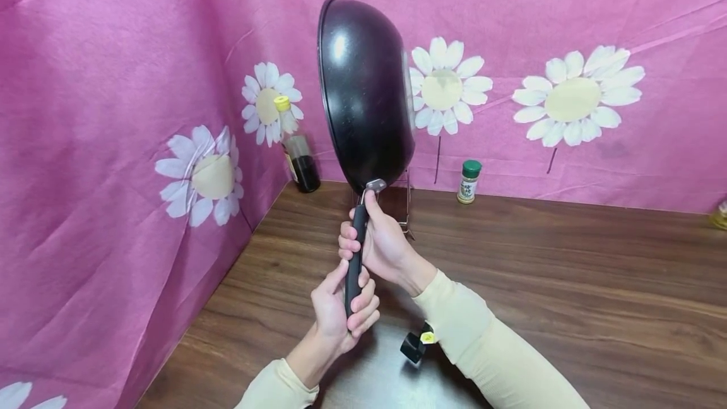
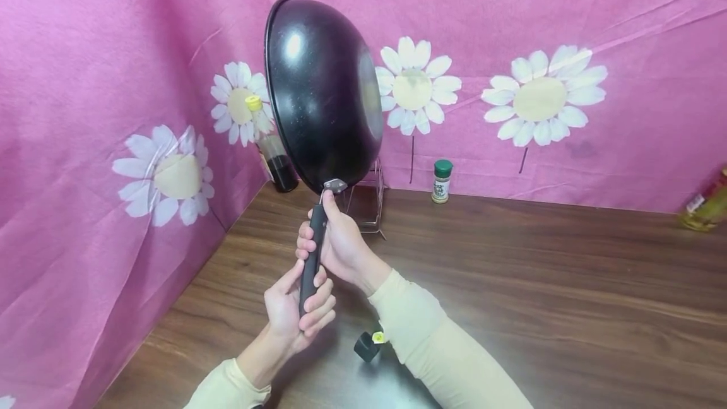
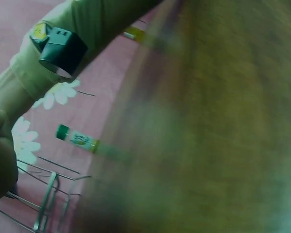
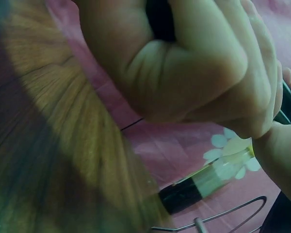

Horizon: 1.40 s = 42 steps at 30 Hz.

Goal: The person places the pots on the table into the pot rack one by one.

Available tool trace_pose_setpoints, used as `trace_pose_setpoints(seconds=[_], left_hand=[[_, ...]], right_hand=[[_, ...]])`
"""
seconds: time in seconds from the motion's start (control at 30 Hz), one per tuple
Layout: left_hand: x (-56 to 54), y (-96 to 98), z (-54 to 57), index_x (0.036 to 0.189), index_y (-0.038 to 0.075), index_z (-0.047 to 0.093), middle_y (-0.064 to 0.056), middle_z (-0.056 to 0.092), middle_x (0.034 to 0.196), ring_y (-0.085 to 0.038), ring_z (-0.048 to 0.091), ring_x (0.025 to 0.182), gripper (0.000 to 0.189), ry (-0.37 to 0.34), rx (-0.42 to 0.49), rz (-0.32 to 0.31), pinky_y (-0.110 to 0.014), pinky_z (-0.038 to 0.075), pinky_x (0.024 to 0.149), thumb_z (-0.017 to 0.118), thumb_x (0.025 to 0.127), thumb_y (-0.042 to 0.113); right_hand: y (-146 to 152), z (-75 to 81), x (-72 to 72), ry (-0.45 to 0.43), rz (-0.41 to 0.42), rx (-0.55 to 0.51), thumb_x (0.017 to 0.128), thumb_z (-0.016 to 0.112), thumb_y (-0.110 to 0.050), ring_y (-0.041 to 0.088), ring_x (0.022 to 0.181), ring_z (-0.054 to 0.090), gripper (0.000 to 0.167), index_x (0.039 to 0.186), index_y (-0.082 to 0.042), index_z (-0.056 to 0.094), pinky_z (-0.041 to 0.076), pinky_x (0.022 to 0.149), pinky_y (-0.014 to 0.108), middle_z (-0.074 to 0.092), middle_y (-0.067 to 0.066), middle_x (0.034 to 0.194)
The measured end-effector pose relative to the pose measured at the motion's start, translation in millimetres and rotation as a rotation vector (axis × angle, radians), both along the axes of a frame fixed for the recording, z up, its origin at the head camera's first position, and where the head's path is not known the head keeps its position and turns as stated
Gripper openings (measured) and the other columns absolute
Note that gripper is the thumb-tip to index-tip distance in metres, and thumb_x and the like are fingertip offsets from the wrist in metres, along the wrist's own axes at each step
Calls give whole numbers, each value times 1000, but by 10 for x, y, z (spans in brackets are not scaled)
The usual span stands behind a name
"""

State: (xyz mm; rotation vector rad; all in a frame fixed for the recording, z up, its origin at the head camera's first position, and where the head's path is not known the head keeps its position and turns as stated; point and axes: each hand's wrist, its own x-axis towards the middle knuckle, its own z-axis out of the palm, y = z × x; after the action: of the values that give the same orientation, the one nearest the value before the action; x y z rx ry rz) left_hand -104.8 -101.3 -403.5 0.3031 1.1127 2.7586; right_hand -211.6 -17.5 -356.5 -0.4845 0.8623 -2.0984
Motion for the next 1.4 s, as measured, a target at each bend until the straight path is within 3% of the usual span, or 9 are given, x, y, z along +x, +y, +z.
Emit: trace_pose_setpoints(seconds=[0.17,0.47,0.63,0.77,0.97,1.07,1.2,1.4], left_hand=[[21,0,-132,80,19,45,14,36,53,-2,29,38,45,-48,-11,34,-21,14,37,16,105,42],[78,14,-241,76,21,43,14,36,50,-1,30,36,48,-263,-14,77,-15,23,35,12,105,43],[87,-36,-288,76,21,44,14,36,50,-1,32,35,50,-273,-66,86,-15,28,34,10,105,43],[44,-158,-311,77,19,48,12,39,50,-2,35,34,53,-268,-140,81,-16,31,34,9,105,40],[-31,-395,-266,84,13,55,7,47,53,-7,41,39,50,-365,-292,139,-20,35,41,15,105,34],[-63,-471,-219,89,10,56,5,51,59,-9,45,44,45,-407,-367,154,-21,38,45,18,104,30],[-114,-508,-175,92,8,54,4,49,62,-9,43,44,42,-417,-434,153,-21,38,46,19,103,28],[-128,-716,-100,92,9,54,4,48,62,-10,43,45,44,-421,-508,151,-22,39,47,17,103,28]], right_hand=[[-64,-136,15,-27,11,10,105,29,-58,9,52,41,47,88,-17,41,39,54,21,41,-4,63],[-109,-399,12,-100,45,24,106,30,-57,7,52,40,44,89,-17,39,39,54,20,40,-5,64],[-130,-462,15,-102,47,33,106,29,-57,9,54,41,44,90,-17,40,39,57,22,42,-4,66],[-164,-476,7,-98,1,74,107,29,-54,13,62,44,42,95,-15,42,43,66,26,46,-1,70],[-139,-495,-54,25,-101,293,109,36,-40,22,89,68,41,121,-3,50,57,90,36,69,11,91],[-75,-492,-114,90,-113,391,109,41,-31,22,91,71,43,130,5,51,57,96,40,71,13,95],[25,-442,-179,138,-113,463,108,45,-27,19,85,72,43,132,8,50,59,94,41,72,10,91],[229,-295,-151,236,-85,508,108,41,-36,24,94,75,57,138,12,45,61,90,38,66,34,120]])
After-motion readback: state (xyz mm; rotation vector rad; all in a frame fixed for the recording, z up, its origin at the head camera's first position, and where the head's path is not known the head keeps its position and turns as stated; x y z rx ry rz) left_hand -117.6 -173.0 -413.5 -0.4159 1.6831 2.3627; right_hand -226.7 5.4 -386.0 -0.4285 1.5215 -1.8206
